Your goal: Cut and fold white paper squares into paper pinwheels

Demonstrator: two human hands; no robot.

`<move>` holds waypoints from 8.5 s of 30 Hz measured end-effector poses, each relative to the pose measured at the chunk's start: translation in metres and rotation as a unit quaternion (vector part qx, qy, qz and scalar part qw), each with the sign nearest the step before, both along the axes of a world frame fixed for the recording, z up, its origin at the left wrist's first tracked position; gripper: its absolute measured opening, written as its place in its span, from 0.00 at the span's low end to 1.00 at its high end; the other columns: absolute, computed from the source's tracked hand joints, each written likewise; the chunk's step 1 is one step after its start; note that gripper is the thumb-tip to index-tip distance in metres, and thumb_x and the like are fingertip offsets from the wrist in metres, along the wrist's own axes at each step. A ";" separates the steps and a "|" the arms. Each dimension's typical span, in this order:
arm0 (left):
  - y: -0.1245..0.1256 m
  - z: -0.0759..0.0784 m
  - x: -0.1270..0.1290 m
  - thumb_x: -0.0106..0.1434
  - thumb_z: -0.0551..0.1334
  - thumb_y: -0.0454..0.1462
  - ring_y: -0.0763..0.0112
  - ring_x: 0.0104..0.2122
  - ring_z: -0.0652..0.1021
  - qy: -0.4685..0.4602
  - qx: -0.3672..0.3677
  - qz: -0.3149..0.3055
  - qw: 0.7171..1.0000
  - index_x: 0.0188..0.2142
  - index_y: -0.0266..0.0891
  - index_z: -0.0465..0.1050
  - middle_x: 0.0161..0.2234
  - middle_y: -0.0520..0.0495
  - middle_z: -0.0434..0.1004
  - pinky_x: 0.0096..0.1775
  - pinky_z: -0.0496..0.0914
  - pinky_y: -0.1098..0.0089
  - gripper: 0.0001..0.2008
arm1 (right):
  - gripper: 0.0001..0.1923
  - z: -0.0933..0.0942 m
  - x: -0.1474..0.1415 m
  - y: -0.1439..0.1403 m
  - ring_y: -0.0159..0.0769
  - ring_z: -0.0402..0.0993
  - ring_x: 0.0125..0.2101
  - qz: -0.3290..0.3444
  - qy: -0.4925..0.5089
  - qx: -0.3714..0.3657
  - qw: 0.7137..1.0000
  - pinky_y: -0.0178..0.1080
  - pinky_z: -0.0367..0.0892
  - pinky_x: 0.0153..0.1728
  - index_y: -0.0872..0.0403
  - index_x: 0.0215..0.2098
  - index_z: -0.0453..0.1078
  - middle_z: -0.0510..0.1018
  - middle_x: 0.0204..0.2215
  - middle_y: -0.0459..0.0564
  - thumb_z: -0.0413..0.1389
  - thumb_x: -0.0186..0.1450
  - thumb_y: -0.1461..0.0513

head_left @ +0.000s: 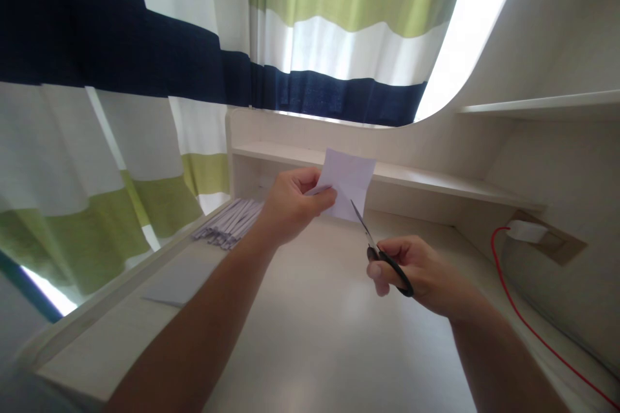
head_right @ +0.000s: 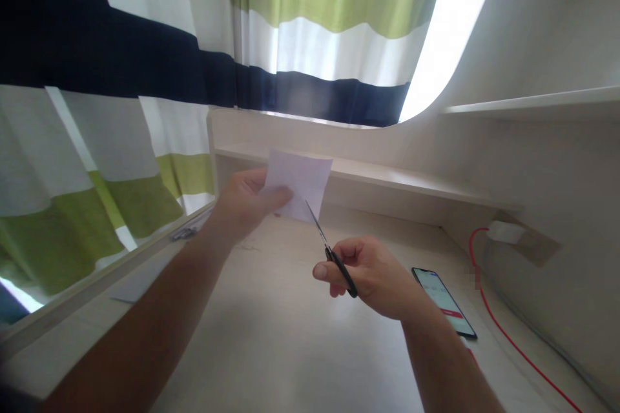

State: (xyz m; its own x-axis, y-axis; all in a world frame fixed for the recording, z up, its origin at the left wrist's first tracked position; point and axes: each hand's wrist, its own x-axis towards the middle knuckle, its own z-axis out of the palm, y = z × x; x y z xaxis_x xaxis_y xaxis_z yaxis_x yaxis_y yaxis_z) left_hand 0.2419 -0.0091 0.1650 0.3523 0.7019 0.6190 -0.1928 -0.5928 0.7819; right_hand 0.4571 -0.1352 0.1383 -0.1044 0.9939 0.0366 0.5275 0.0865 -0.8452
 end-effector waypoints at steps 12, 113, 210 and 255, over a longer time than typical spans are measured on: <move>0.008 -0.006 0.004 0.60 0.68 0.39 0.74 0.26 0.78 0.014 -0.014 -0.022 1.000 0.33 0.37 0.80 0.30 0.48 0.84 0.25 0.72 0.76 0.07 | 0.19 0.001 -0.004 -0.001 0.32 0.71 0.21 -0.017 0.024 -0.023 0.999 0.36 0.61 0.26 0.55 0.25 0.75 0.80 0.21 0.49 0.69 0.61 0.49; 0.015 -0.019 0.021 0.55 0.76 0.47 0.69 0.29 0.82 0.131 -0.125 -0.179 0.967 0.40 0.37 0.80 0.33 0.45 0.84 0.27 0.76 0.73 0.18 | 0.12 -0.005 0.010 0.010 0.28 0.68 0.24 -0.228 0.201 0.339 0.890 0.31 0.66 0.23 0.53 0.28 0.78 0.76 0.24 0.43 0.76 0.51 0.63; -0.023 -0.016 0.019 0.66 0.66 0.36 0.71 0.29 0.79 0.099 0.226 0.079 0.966 0.40 0.41 0.84 0.33 0.49 0.85 0.33 0.71 0.70 0.07 | 0.09 -0.013 0.002 0.004 0.38 0.79 0.31 -0.295 0.006 0.432 0.852 0.40 0.74 0.35 0.50 0.33 0.77 0.82 0.30 0.46 0.72 0.59 0.59; -0.019 -0.016 0.021 0.64 0.62 0.23 0.62 0.48 0.79 0.053 0.428 -0.026 0.902 0.33 0.42 0.77 0.41 0.49 0.87 0.53 0.72 0.58 0.13 | 0.11 -0.003 0.001 0.012 0.27 0.67 0.23 -0.284 0.195 0.377 0.859 0.32 0.66 0.24 0.54 0.27 0.77 0.75 0.23 0.42 0.73 0.51 0.64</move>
